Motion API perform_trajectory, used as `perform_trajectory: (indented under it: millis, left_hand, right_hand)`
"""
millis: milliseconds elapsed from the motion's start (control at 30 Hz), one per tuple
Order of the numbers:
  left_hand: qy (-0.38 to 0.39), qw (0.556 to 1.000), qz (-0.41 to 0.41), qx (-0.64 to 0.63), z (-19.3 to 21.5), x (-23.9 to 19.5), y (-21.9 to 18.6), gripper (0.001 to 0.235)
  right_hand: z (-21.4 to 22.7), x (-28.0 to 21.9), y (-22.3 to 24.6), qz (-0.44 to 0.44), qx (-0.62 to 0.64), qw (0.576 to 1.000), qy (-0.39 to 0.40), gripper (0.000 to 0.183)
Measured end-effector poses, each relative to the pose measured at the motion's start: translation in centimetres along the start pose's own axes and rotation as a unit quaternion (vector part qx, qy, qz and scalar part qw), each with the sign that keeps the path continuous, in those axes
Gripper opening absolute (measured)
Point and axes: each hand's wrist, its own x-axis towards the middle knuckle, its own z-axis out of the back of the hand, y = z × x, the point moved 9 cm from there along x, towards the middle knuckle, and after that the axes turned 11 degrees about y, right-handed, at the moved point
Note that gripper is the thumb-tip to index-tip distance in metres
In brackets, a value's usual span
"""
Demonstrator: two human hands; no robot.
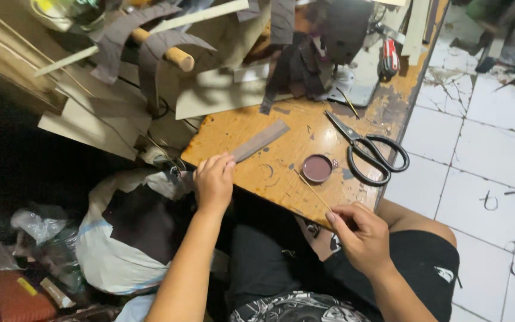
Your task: Applying edge paint to leather strips using a wooden stick
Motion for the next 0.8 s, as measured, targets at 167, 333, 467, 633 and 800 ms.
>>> perform_trajectory:
  millis: [167, 333, 467, 633, 800]
  left_hand:
    - [-0.028, 1.0, -0.007, -0.006, -0.2, -0.2, 0.0, 0.011]
    - [-0.049, 0.998, 0.008, -0.024, -0.5, -0.7, 0.3, 0.012]
    - [-0.055, 0.998, 0.004, -0.04, -1.0, -0.6, 0.3, 0.012]
    - [-0.084, 0.996, 0.002, -0.04, -1.0, -0.7, 0.2, 0.014]
    - [-0.097, 0.993, -0.01, -0.069, -0.7, -0.8, 0.0, 0.021]
  right_hand:
    - [0.5, -0.3, -0.7, 0.009, 0.041, 0.999, -0.004, 0.006]
    - [0.4, -0.8, -3.7, -0.053, 0.132, 0.99, -0.01, 0.01]
    - [0.5, -0.7, -5.2, -0.083, 0.194, 0.977, -0.01, 0.012]
    - [0.1, -0.6, -5.2, -0.103, 0.23, 0.968, 0.012, 0.013]
    - [0.5, -0.6, -4.5, -0.072, 0.174, 0.982, 0.002, 0.013]
